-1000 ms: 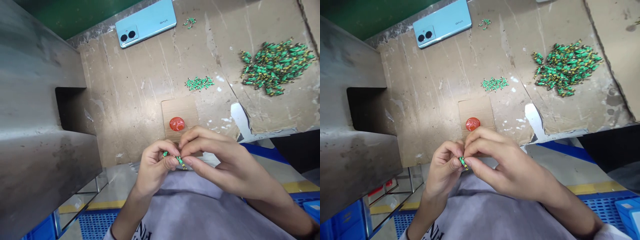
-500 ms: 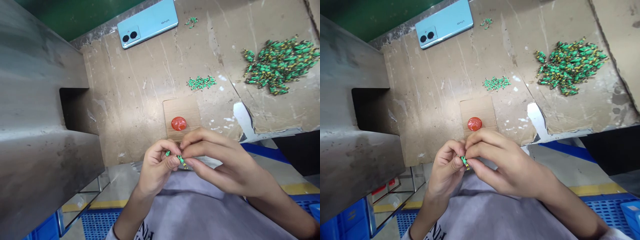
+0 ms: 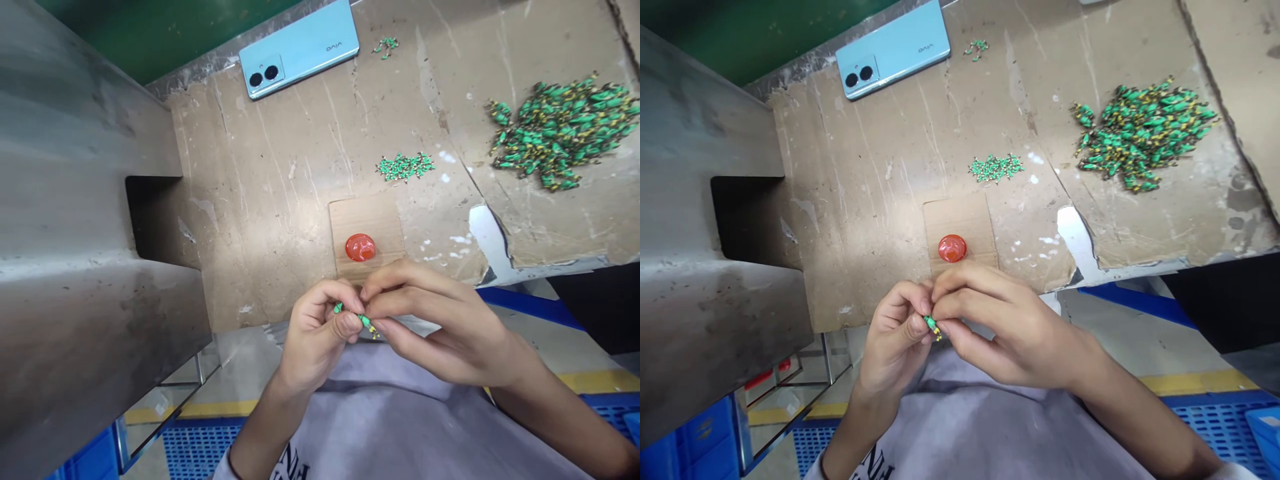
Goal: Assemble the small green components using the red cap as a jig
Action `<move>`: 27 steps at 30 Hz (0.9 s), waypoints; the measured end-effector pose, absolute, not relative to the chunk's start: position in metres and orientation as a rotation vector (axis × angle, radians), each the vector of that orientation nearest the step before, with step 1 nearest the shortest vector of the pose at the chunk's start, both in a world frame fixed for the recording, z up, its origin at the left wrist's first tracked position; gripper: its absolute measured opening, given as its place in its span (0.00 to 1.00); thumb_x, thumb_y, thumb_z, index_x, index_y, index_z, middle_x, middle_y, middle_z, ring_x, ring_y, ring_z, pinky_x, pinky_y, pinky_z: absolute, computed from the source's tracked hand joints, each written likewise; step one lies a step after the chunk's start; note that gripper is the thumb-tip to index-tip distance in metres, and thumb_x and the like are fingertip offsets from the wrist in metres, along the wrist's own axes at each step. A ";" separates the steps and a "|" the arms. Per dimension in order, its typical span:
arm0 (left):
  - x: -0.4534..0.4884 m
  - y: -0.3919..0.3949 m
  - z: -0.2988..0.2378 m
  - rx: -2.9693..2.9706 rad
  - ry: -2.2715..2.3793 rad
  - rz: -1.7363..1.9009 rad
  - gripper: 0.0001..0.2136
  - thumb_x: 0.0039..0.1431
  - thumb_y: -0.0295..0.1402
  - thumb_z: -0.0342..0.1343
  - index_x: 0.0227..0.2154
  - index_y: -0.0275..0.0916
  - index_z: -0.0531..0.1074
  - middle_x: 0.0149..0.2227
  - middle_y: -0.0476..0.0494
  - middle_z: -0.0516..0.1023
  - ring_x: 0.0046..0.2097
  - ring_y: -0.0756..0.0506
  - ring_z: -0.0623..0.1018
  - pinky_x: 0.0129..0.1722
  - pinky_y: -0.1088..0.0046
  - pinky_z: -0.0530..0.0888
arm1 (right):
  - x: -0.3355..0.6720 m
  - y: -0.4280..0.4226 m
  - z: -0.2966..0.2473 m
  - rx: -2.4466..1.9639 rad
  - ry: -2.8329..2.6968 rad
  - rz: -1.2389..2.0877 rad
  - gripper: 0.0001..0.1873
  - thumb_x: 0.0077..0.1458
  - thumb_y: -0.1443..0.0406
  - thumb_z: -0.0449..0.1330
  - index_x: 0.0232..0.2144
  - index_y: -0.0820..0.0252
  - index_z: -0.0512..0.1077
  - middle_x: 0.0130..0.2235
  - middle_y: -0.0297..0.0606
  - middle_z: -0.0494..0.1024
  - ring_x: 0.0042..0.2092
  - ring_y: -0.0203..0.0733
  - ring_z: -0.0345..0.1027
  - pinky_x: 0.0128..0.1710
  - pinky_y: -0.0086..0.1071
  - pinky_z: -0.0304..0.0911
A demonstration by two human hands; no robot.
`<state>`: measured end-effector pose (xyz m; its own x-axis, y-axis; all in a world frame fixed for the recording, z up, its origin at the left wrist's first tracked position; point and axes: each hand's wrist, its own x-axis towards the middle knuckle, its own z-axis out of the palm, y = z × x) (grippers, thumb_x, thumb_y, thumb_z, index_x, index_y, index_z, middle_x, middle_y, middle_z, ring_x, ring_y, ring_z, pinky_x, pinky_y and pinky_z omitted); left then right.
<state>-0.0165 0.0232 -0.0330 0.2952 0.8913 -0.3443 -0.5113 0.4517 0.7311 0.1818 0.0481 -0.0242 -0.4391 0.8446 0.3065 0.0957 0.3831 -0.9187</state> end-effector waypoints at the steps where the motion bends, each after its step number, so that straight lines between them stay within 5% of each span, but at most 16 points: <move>1: -0.016 0.023 -0.032 0.545 0.816 1.004 0.15 0.66 0.41 0.77 0.33 0.40 0.78 0.28 0.54 0.67 0.27 0.54 0.65 0.30 0.79 0.67 | 0.182 0.048 -0.025 -0.813 -1.794 1.148 0.11 0.72 0.74 0.63 0.46 0.53 0.78 0.45 0.39 0.84 0.45 0.41 0.83 0.48 0.33 0.81; 6: -0.013 0.021 -0.030 0.548 0.842 1.026 0.16 0.65 0.41 0.78 0.32 0.40 0.79 0.28 0.55 0.67 0.26 0.54 0.64 0.29 0.78 0.66 | 0.183 0.047 -0.027 -0.750 -1.711 1.244 0.11 0.72 0.62 0.72 0.53 0.54 0.77 0.45 0.40 0.84 0.46 0.43 0.83 0.47 0.35 0.81; 12: -0.016 0.013 -0.037 0.622 0.909 1.016 0.18 0.62 0.47 0.80 0.36 0.42 0.80 0.31 0.51 0.74 0.30 0.49 0.74 0.32 0.74 0.72 | 0.181 0.044 -0.026 -0.810 -1.707 1.182 0.10 0.71 0.70 0.69 0.49 0.51 0.79 0.40 0.37 0.86 0.40 0.42 0.84 0.41 0.35 0.82; 18: -0.018 0.011 -0.041 0.816 0.957 1.129 0.12 0.67 0.42 0.77 0.40 0.43 0.81 0.34 0.50 0.79 0.33 0.49 0.76 0.36 0.74 0.75 | 0.182 0.041 -0.024 -0.880 -1.702 1.114 0.08 0.71 0.72 0.69 0.47 0.53 0.81 0.37 0.36 0.86 0.35 0.39 0.82 0.35 0.31 0.81; 23: -0.015 0.017 -0.039 0.981 0.913 1.234 0.07 0.69 0.37 0.76 0.41 0.44 0.83 0.35 0.50 0.82 0.33 0.50 0.78 0.33 0.77 0.74 | 0.184 0.040 -0.024 -0.884 -1.732 1.056 0.08 0.71 0.72 0.70 0.47 0.55 0.81 0.38 0.36 0.88 0.35 0.38 0.83 0.36 0.29 0.82; 27: -0.010 0.021 -0.041 1.124 0.922 1.330 0.12 0.68 0.42 0.77 0.36 0.43 0.82 0.32 0.50 0.82 0.31 0.51 0.79 0.29 0.78 0.74 | 0.186 0.038 -0.020 -0.919 -1.768 1.067 0.06 0.71 0.67 0.72 0.46 0.51 0.81 0.42 0.35 0.91 0.39 0.39 0.87 0.43 0.29 0.85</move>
